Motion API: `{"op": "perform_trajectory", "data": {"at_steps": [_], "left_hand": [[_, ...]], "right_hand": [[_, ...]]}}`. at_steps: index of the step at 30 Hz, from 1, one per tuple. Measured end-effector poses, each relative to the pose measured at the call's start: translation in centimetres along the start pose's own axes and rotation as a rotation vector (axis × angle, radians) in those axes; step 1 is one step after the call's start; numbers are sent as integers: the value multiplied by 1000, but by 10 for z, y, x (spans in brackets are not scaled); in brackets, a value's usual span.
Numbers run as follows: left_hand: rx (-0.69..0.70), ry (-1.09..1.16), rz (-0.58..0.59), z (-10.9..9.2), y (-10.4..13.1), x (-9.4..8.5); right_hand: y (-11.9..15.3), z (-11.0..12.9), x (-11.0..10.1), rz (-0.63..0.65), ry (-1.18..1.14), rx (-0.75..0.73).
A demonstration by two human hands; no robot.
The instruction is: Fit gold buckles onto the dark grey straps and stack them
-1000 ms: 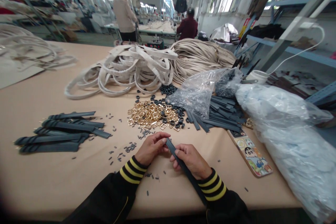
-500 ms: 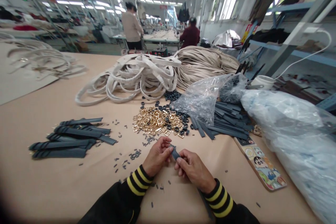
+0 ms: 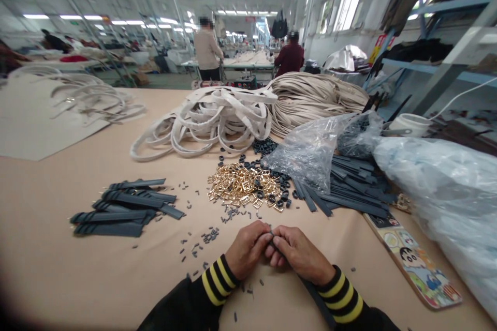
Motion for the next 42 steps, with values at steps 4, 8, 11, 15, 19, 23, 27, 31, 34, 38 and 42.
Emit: {"op": "perform_trajectory", "data": {"at_steps": [4,8,11,15,19,23,27,31,34,38,42], "left_hand": [[-56,-2,-18,5,-2,-1],[-78,15,-84,8,-11,-14],[42,-176,-272,-5,-25,-29],[71,-510,-228,-17,-57,-15],[-9,-649,-142,-16,-79,-1],[-120,-479,-126,-10,-77,-10],[-192,50,-73,2,-60,-22],[-409,631,-4,29,-40,-19],[-459,869,32,38,-26,-13],[-500,1092,88,38,-18,-9],[-475,1227,75,34,-18,-13]], "right_hand": [[-2,-4,2,6,-69,32],[-5,-13,-6,-59,-174,69],[-4,-20,-24,-242,-296,121],[-2,-22,-41,-404,-359,124],[-1,-20,-44,-446,-379,73],[-2,-19,-40,-402,-517,76],[0,-20,-37,-382,-503,122],[-4,-20,-26,-303,-281,107],[-10,-18,-14,-239,-158,60],[-16,-16,-8,-235,-68,31],[-17,-16,-4,-223,6,54]]}}
Point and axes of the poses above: each hand's wrist, its own y-axis away from the middle knuckle, its own x-axis out of the palm, z = x × y, the point moved 7 cm from there along -y, towards the middle knuckle, and after that the axes turned 15 degrees about -x, right-handed, at the moved point
